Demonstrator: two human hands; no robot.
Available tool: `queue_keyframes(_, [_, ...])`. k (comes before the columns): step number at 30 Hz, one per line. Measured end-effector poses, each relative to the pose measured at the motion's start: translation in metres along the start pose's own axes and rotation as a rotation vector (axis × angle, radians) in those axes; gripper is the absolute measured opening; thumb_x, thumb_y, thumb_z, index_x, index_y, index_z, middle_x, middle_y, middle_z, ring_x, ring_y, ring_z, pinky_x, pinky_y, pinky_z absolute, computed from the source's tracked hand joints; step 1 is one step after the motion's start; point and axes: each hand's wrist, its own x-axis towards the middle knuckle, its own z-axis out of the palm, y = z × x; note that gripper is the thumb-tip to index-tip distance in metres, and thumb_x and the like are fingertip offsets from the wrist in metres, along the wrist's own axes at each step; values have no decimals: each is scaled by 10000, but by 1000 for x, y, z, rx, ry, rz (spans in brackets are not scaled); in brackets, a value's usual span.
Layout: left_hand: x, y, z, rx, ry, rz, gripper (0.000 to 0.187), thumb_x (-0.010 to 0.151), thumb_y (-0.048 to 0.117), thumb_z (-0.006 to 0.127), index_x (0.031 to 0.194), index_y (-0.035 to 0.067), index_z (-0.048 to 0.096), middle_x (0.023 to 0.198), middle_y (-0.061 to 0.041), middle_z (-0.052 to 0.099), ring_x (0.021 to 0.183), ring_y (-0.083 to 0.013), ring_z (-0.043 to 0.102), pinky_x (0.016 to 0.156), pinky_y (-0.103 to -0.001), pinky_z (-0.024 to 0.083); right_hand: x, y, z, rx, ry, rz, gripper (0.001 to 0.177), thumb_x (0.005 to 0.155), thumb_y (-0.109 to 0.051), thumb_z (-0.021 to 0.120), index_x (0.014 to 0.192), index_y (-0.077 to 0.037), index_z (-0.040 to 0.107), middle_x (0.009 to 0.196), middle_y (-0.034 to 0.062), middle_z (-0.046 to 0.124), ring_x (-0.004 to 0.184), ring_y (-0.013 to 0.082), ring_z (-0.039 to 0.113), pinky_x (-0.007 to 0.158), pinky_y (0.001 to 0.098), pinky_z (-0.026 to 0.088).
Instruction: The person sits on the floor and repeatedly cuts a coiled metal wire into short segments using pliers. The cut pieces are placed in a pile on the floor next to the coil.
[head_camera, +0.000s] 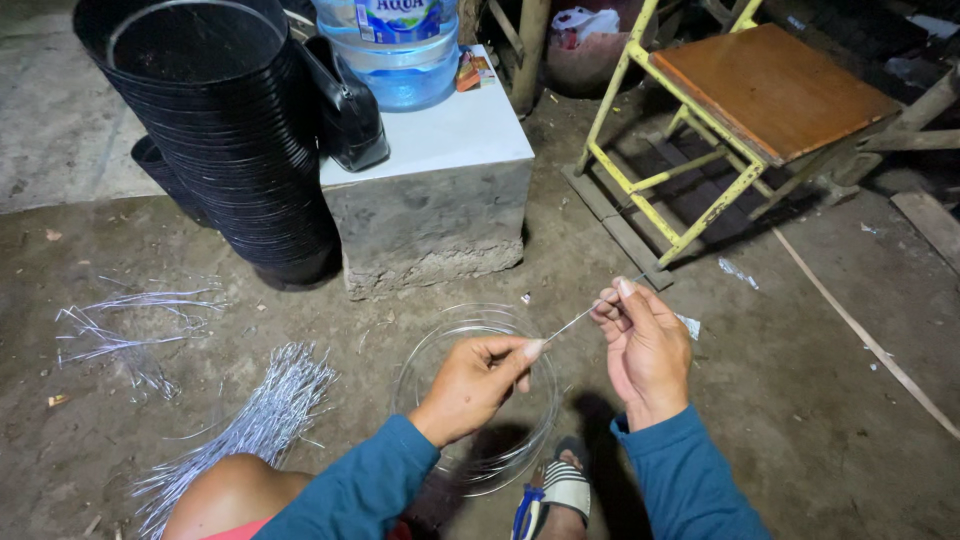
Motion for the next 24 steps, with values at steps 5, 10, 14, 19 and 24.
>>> queue_keyframes(5, [0,4,-3,-54,66,-66,267,932,262,735,998,13,809,707,16,704,488,-31,453,432,-228,344,-1,7,3,-2,-5,5,155,1030,-132,633,1070,10,680,911,90,711,812,167,704,774,295,599])
queue_keyframes(10, [-1,5,-2,-92,144,-103,212,907,193,731,1002,21,813,726,-3,745,471,-40,502,429,-227,385,-4,8,8,27,-7,66,162,1038,-134,629,1074,18,676,932,98,715,827,174,699,805,308,589])
queue_keyframes(14, [0,3,-3,-100,178,-119,203,903,189,732,996,31,818,706,-6,724,460,-39,474,413,-226,353,-15,15,15,-37,-138,149,219,995,-168,597,1056,20,692,958,102,737,847,173,709,794,326,585])
queue_keyframes(19, [3,-2,-2,-88,147,-107,224,919,216,730,992,24,818,727,1,730,485,-41,497,432,-227,376,-40,35,20,-270,-314,236,161,989,-80,631,1049,46,710,953,131,740,834,188,705,795,339,587])
queue_keyframes(24, [8,-7,-6,-5,61,-64,324,996,301,658,1013,0,774,769,2,744,531,-43,564,499,-218,464,-29,36,10,-286,-229,89,138,1018,-80,616,1031,38,686,996,143,747,868,179,713,807,314,586])
